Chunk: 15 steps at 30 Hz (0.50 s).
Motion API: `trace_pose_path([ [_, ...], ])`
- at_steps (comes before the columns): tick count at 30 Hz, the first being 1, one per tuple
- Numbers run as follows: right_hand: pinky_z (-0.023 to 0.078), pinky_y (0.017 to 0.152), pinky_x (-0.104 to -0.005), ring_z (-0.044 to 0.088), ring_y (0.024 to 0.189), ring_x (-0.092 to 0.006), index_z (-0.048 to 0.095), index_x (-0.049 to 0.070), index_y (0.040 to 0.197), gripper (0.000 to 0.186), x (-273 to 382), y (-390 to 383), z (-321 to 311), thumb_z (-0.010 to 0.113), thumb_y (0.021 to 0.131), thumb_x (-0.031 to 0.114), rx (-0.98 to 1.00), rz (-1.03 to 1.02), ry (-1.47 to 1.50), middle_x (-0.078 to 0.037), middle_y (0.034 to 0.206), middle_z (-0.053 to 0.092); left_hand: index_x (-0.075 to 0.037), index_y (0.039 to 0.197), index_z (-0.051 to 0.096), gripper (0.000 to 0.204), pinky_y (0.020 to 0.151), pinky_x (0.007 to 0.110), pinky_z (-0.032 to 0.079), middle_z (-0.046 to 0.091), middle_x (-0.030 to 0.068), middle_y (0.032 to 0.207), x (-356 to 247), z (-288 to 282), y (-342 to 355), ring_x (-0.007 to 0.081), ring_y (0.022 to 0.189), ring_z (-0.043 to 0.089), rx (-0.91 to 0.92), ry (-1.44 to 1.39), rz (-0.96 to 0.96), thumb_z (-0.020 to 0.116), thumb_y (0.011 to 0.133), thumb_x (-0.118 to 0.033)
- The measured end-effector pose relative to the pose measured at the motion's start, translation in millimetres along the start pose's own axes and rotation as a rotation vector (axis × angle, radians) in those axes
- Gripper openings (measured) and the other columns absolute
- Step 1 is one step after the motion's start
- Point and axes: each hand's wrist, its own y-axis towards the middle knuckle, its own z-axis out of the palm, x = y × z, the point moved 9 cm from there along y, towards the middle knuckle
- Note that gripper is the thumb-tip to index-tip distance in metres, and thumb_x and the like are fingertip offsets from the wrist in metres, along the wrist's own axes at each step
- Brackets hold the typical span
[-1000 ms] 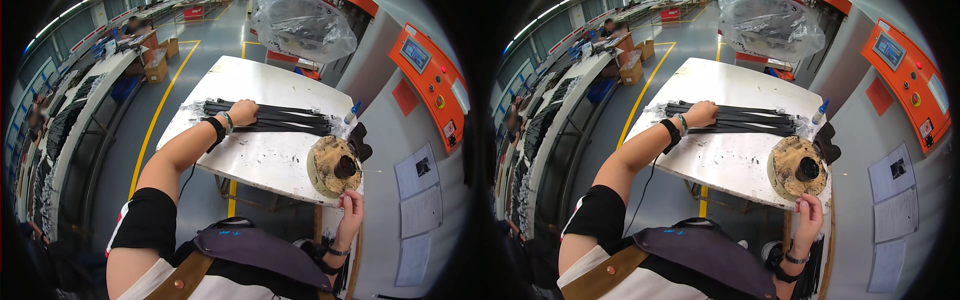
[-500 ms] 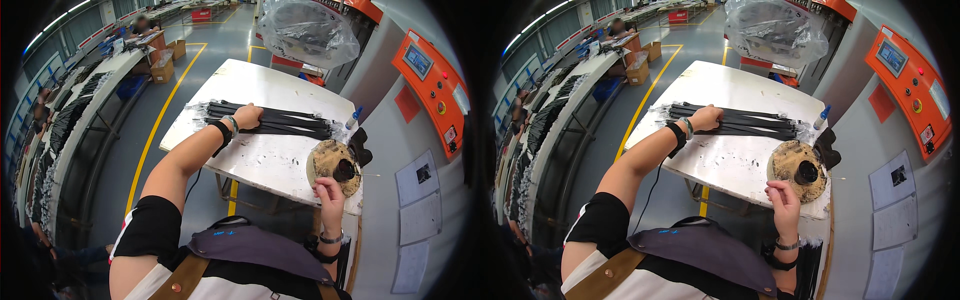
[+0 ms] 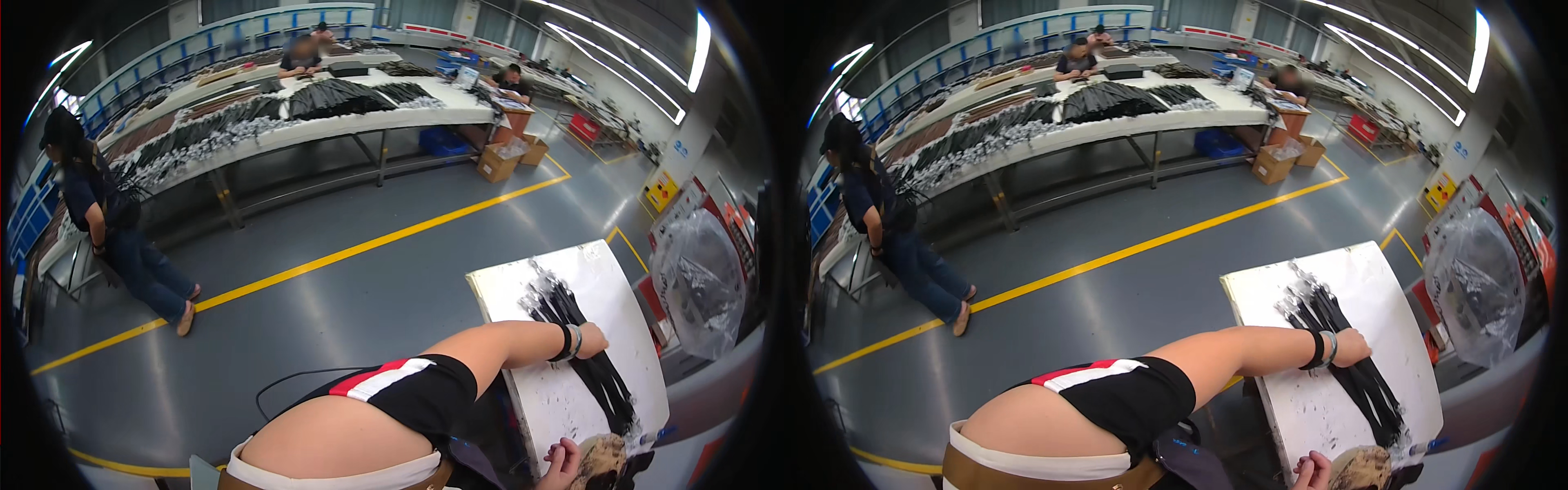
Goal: Dyeing the edges of leather belts and hanging them on a conveyor system for drying.
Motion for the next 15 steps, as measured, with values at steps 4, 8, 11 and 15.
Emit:
trace_pose_path([
  [4,0.043,0.069,-0.0274,0.052,0.075,-0.0150,0.058,-0.002,0.101,0.020,-9.3,1.3,-13.6,0.052,0.088,0.012,-0.031,0.020,-0.005,-0.008,0.087,0.058,-0.007,0.080,0.065,0.015,0.068,0.039,0.046,0.063,0.0150,0.079,-19.1,-68.2,6.0,0.0311,0.075,0.060,-0.088,-0.475,-0.075,0.059,0.072,-0.019],
  [8,0.041,0.068,-0.0243,0.049,0.076,-0.0122,0.056,-0.001,0.099,0.017,7.7,22.2,-10.8,0.051,0.087,0.010,0.007,-0.113,-0.020,-0.005,0.086,0.055,-0.005,0.085,0.064,0.024,0.068,0.037,0.045,0.062,0.0153,0.076,-16.7,-144.5,7.0,0.0304,0.074,0.059,-0.272,-0.797,0.069,0.061,0.074,-0.026],
  [11,0.036,0.065,-0.0199,0.043,0.072,-0.0086,0.053,-0.002,0.091,0.009,52.5,42.5,1.8,0.047,0.085,0.000,0.003,-0.294,0.065,-0.002,0.081,0.046,-0.004,0.085,0.065,0.025,0.062,0.031,0.044,0.063,0.0099,0.072,-5.6,-185.6,-11.7,0.0181,0.067,0.058,-0.157,-0.770,0.008,0.062,0.077,-0.027],
  [15,0.039,0.079,-0.0265,0.048,0.088,-0.0172,0.053,-0.001,0.101,0.019,118.3,59.9,3.3,0.049,0.083,0.001,-0.206,-0.721,-0.067,-0.009,0.100,0.052,-0.004,0.088,0.065,0.019,0.054,0.025,0.040,0.054,0.0020,0.061,-12.4,-224.7,-52.7,0.0085,0.059,0.049,0.025,-0.776,-0.106,0.058,0.082,-0.020],
])
